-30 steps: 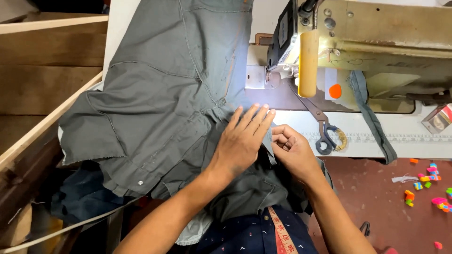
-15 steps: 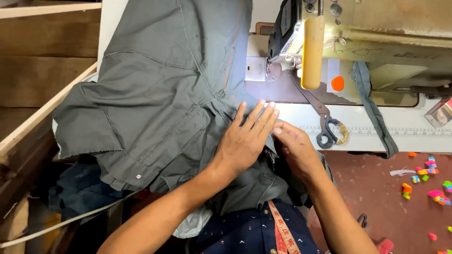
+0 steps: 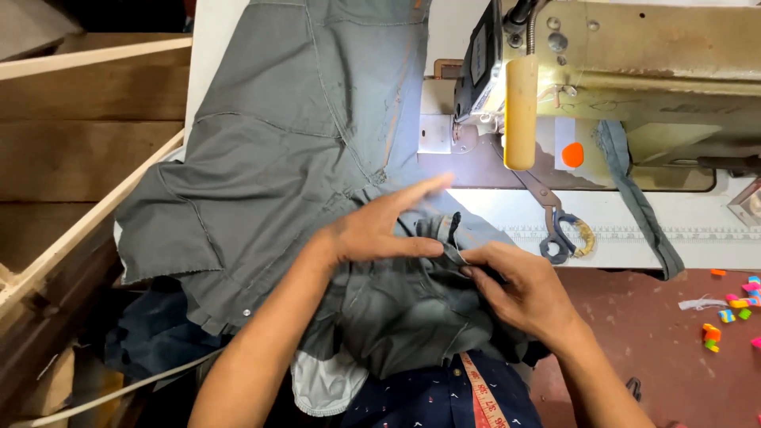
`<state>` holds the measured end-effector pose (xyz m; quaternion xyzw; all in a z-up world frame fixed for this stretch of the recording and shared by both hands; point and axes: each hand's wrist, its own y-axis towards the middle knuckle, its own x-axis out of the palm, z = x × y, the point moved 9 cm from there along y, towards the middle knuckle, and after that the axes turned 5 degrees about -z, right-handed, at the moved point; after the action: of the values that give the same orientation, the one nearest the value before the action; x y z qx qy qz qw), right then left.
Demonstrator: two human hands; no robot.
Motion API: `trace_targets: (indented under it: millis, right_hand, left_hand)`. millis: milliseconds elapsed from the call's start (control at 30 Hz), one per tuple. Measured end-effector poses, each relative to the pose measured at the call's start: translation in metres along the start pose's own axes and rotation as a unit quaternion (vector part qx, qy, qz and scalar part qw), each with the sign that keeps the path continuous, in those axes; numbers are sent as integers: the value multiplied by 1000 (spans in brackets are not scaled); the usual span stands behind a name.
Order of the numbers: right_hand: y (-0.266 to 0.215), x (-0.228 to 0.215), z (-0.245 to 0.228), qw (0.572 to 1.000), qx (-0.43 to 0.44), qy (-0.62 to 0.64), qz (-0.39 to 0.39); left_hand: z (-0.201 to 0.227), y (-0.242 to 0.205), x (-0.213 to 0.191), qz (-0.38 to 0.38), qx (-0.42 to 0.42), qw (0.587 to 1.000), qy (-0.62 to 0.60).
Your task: Measuring, marking, and cutting a pair of pants on a sewing table
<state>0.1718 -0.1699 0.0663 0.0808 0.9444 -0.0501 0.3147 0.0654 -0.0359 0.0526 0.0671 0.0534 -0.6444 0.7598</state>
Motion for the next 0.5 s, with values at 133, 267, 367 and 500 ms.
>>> trace_targets:
  millis: [133,267,367,500]
  right_hand:
    - [0,-2,-2,1000,-20,-1,7]
    - [-1,-5,21,999,26,-4,32]
    - [-1,-8,36,997,60,-5,38]
    - [-3,-16,45,992,105,29,62]
  left_hand:
    - [-23,12,13,-15,-8,993,-114]
    - [-22,2,-9,142,-9,988,-52]
    - [-15,-9,-16,211,-3,977,-37]
    - [-23,-28,-32,294,-30,954,-51]
